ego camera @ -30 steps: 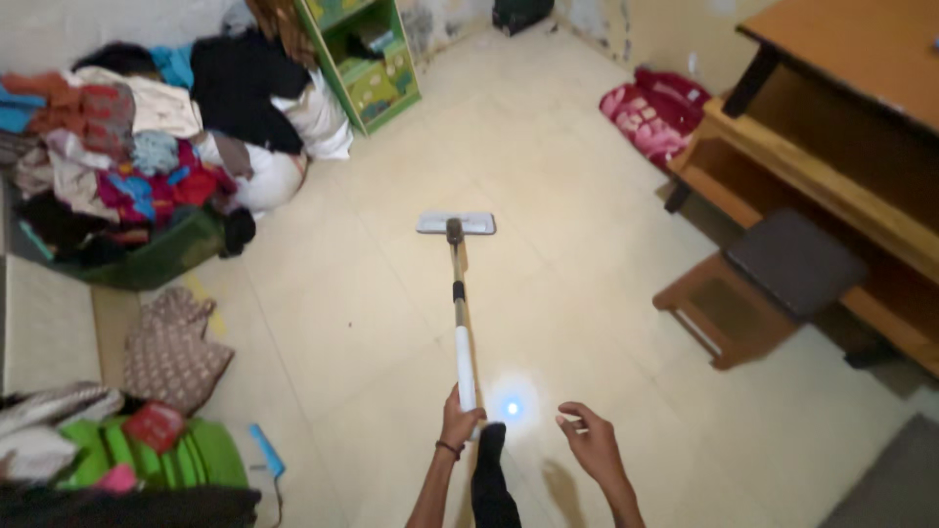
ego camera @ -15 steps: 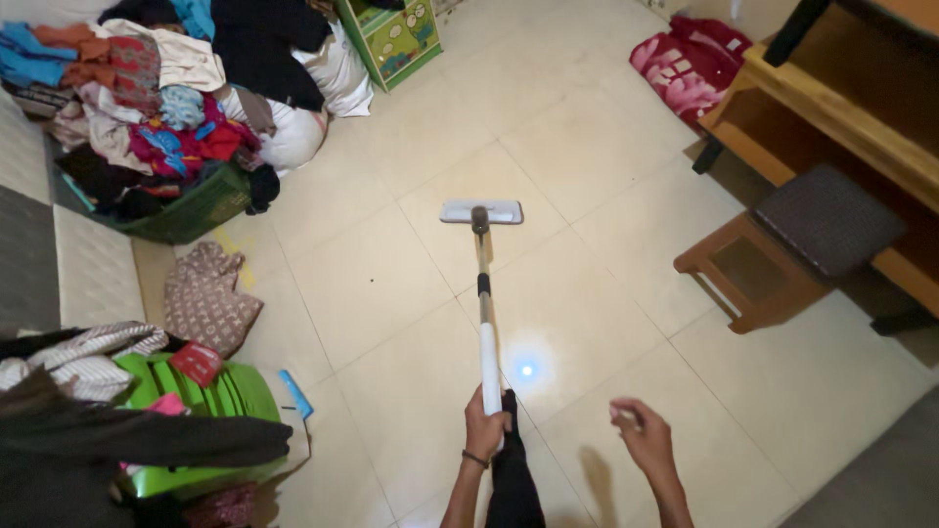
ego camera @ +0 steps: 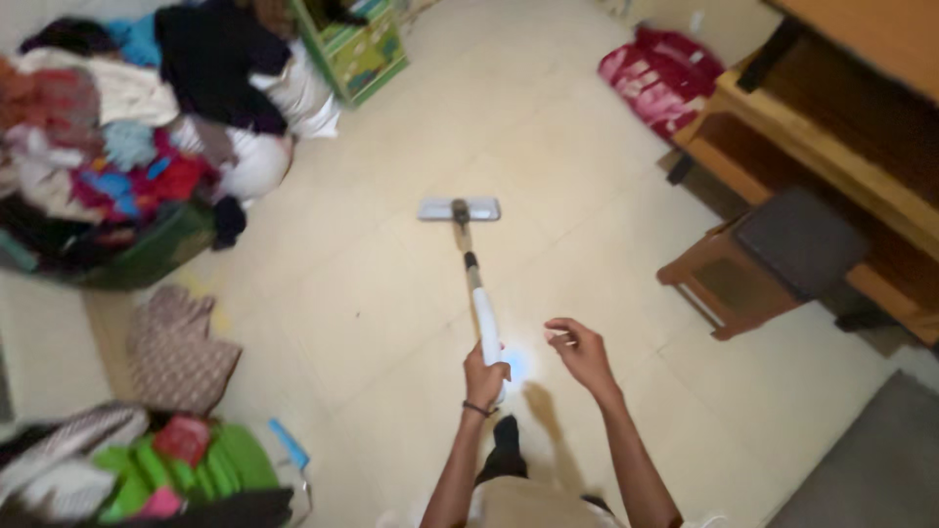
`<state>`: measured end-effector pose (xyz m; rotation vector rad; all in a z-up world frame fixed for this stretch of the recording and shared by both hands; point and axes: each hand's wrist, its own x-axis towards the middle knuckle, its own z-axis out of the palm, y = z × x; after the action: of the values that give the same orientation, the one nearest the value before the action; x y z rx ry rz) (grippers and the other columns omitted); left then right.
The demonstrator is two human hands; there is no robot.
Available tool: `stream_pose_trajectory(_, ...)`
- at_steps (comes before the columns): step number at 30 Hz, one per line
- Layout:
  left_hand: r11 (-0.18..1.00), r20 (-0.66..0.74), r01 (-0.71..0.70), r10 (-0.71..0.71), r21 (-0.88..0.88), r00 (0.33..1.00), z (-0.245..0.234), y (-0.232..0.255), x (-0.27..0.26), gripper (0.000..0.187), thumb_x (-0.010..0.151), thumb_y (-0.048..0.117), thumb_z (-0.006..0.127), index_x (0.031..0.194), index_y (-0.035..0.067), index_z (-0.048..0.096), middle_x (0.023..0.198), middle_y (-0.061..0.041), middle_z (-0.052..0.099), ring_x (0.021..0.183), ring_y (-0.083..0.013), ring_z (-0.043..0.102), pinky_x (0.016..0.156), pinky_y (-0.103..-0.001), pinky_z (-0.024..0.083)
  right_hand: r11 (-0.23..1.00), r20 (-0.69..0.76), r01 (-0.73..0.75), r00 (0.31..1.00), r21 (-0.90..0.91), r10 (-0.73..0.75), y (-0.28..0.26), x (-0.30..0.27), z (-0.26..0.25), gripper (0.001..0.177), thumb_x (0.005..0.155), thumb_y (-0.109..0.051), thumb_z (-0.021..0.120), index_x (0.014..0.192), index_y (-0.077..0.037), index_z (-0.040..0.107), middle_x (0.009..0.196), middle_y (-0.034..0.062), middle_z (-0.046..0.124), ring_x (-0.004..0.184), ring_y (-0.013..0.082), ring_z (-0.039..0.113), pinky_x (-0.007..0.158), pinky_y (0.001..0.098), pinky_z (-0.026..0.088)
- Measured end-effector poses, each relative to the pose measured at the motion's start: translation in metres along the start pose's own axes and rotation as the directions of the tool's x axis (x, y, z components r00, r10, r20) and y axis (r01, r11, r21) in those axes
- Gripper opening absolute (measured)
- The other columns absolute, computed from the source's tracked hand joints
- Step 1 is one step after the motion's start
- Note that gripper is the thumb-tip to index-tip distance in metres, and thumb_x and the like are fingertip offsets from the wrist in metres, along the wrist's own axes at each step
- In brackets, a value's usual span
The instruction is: The person is mopping the tiled floor using a flat mop, moving the tool across the surface in various directions while navigating around furniture and piles of clothing.
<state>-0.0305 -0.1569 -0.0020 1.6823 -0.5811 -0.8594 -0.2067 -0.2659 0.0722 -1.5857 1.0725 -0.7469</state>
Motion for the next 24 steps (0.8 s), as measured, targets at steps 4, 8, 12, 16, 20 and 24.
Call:
stream_pose_trajectory(4,0.997,0.043,-0.057,0.055,0.045,0.998,-0.019,0.047,0.064,0.043,0.059,-0.006,0.068,0.103,-0.005,0.068,0.078,-0.008,0.069,0.063,-0.0161,0.066,0.053,-0.033,0.056,0.998,-0.008,-0.011,1.0,-0.06,0.011,-0.016,0.042,0.005,0.022,0.092,-0.016,0.074,0.112,-0.006,0.076,0.095,0.0051,0.079,0.079,0.0131,0.071,0.066,0.0268,0.055)
stream_pose_trajectory(8,0.996,0.031,-0.028,0.025,0.09,0.999,-0.027,0.098,0.112,0.04,0.056,-0.006,0.07,0.096,-0.007,0.071,0.069,-0.012,0.068,0.06,-0.0183,0.064,0.051,-0.033,0.051,0.996,0.039,-0.082,0.996,0.033,0.08,-0.015,0.084,0.008,0.022,0.092,-0.015,0.074,0.112,-0.006,0.074,0.096,0.005,0.077,0.082,0.012,0.074,0.067,0.0263,0.058)
stream_pose_trajectory(12,0.998,0.034,-0.042,0.041,0.055,0.999,-0.022,0.114,0.151,0.038,0.058,-0.006,0.066,0.095,-0.006,0.07,0.07,-0.008,0.069,0.057,-0.0173,0.066,0.048,-0.033,0.053,0.996,0.062,-0.091,0.994,0.011,0.09,0.01,0.141,0.017,0.023,0.091,-0.013,0.073,0.112,-0.006,0.074,0.098,0.0042,0.078,0.081,0.0129,0.074,0.065,0.0283,0.059)
stream_pose_trajectory(16,0.999,0.033,0.025,-0.026,0.028,0.999,-0.005,0.103,0.2,0.036,0.059,-0.006,0.065,0.095,-0.006,0.069,0.065,-0.01,0.066,0.053,-0.0193,0.065,0.046,-0.034,0.052,0.989,0.091,-0.146,0.986,0.036,0.143,0.035,0.22,0.029,0.021,0.089,-0.012,0.075,0.11,-0.006,0.074,0.097,0.0046,0.077,0.081,0.0119,0.075,0.063,0.0282,0.061)
stream_pose_trajectory(20,0.998,-0.022,-0.066,0.066,-0.014,0.998,0.014,0.083,0.281,0.032,0.063,-0.005,0.063,0.094,-0.006,0.068,0.067,-0.008,0.064,0.054,-0.0172,0.06,0.045,-0.033,0.049,0.988,0.302,-0.106,0.951,0.11,0.069,0.049,0.316,0.054,0.025,0.095,-0.016,0.063,0.117,-0.008,0.072,0.104,0.0038,0.076,0.088,0.0138,0.073,0.072,0.0314,0.06)
stream_pose_trajectory(24,0.984,-0.089,-0.095,0.082,-0.152,0.993,0.059,0.097,0.392,0.021,0.08,0.005,0.056,0.095,-0.003,0.068,0.072,-0.008,0.067,0.061,-0.0156,0.063,0.053,-0.031,0.052,0.985,0.591,-0.13,0.806,0.116,0.036,0.026,0.397,0.097,0.046,0.101,-0.032,0.064,0.14,-0.01,0.052,0.126,0.007,0.066,0.117,0.0185,0.063,0.096,0.0398,0.052)
